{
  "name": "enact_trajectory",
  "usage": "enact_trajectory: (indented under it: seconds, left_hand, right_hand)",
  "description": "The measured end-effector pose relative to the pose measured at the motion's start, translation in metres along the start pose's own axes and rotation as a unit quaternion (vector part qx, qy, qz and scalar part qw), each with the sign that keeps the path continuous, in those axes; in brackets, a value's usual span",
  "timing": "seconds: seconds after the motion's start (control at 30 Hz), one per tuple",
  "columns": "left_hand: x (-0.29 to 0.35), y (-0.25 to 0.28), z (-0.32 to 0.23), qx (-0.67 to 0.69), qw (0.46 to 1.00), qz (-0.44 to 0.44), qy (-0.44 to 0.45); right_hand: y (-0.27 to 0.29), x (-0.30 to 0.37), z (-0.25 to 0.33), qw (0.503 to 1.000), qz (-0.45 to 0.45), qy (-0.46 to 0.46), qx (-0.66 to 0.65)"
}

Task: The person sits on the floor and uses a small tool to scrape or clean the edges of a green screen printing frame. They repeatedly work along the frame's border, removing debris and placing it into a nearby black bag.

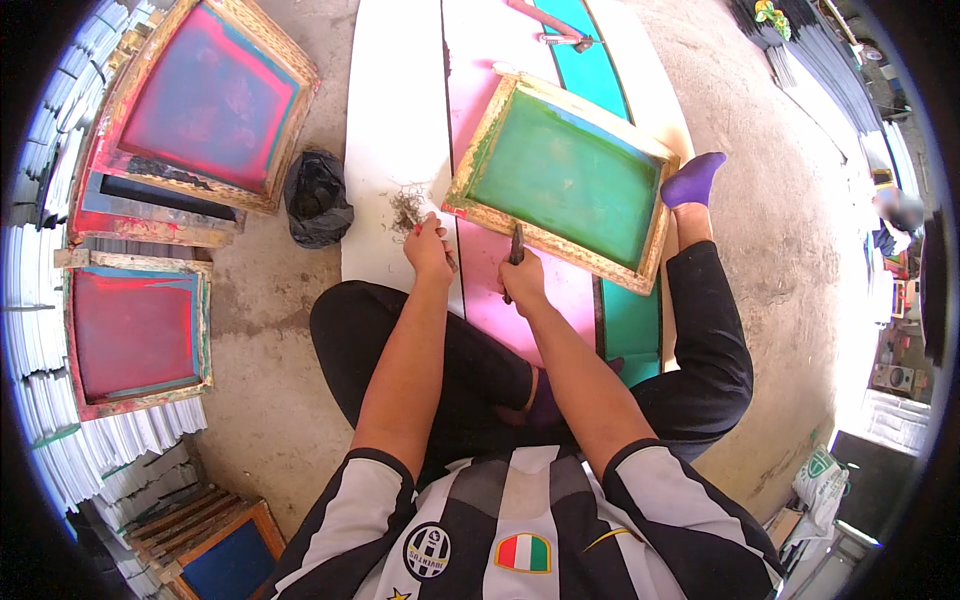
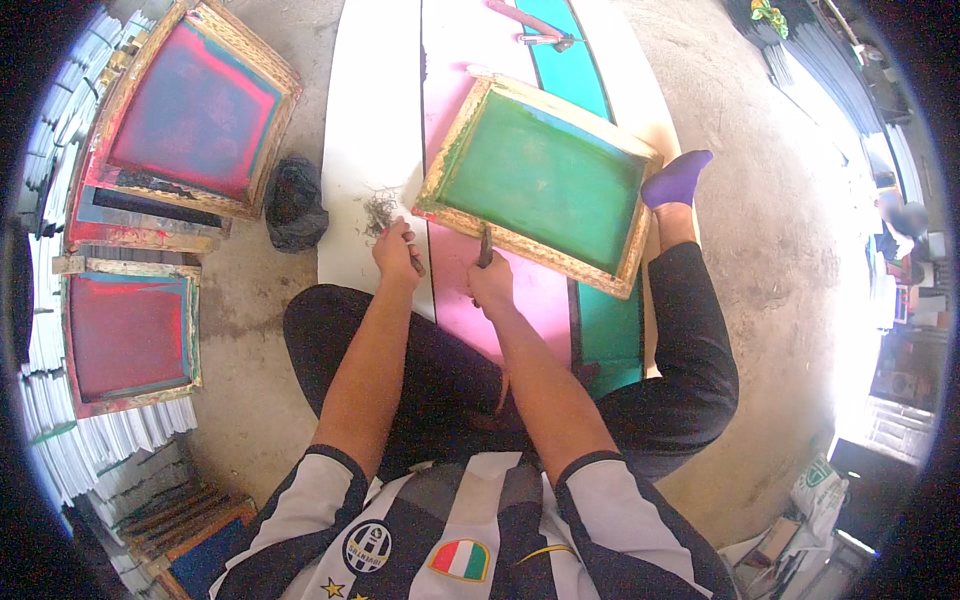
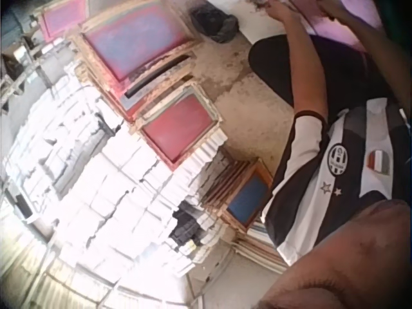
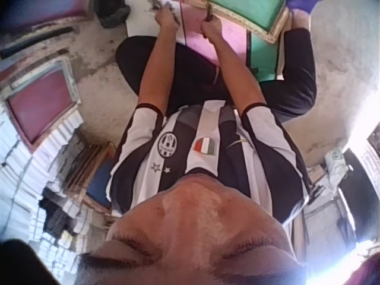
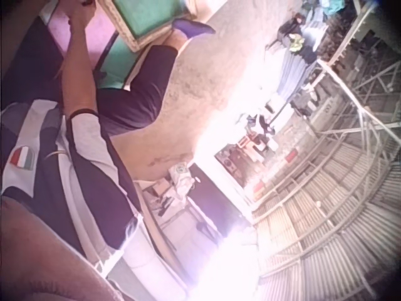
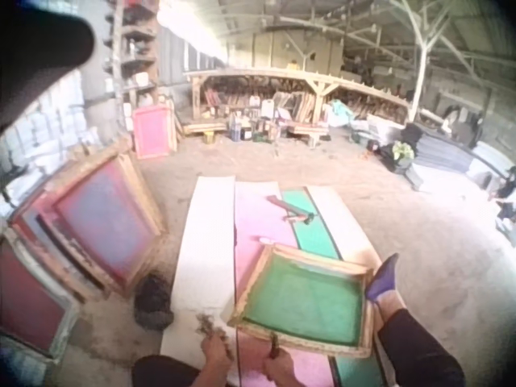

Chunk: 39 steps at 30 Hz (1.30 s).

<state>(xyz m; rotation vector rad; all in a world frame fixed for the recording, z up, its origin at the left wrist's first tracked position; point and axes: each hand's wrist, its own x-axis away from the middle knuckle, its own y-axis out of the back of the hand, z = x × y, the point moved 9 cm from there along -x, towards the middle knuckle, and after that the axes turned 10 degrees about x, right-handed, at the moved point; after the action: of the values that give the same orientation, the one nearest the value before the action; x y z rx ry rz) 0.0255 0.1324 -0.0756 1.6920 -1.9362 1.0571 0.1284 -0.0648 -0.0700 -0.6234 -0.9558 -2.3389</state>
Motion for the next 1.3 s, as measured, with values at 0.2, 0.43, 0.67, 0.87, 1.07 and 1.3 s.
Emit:
enact_trajectory:
  seconds: [0.2,0.43,0.67,0.87,1.07,1.3]
  left_hand:
    - [0.033,-0.029,0.018,-0.18,0.963,0.184,0.077]
    - [0.038,-0.025,0.014,-0.23,0.948,0.207,0.077]
    - [0.024,-0.009,-0.006,-0.123,0.985,0.101,0.065]
    - [0.012,-0.002,-0.012,-0.05,0.996,0.054,0.06]
    - [0.0,-0.002,-0.005,-0.028,0.998,0.044,0.036]
    - [-0.004,-0.005,-0.005,-0.021,0.999,0.04,0.026]
  right_hand:
    - [-0.016,0.04,0.035,0.988,0.129,0.076,-0.041]
    - [-0.021,0.051,0.045,0.966,0.249,0.044,-0.061]
    - [0.015,0.031,0.028,0.947,0.311,-0.053,-0.058]
    - [0.048,0.003,0.027,0.945,0.313,-0.085,0.033]
    - [0.053,-0.011,0.026,0.936,0.325,-0.087,0.105]
    - [0.051,-0.015,0.036,0.94,0.295,-0.077,0.156]
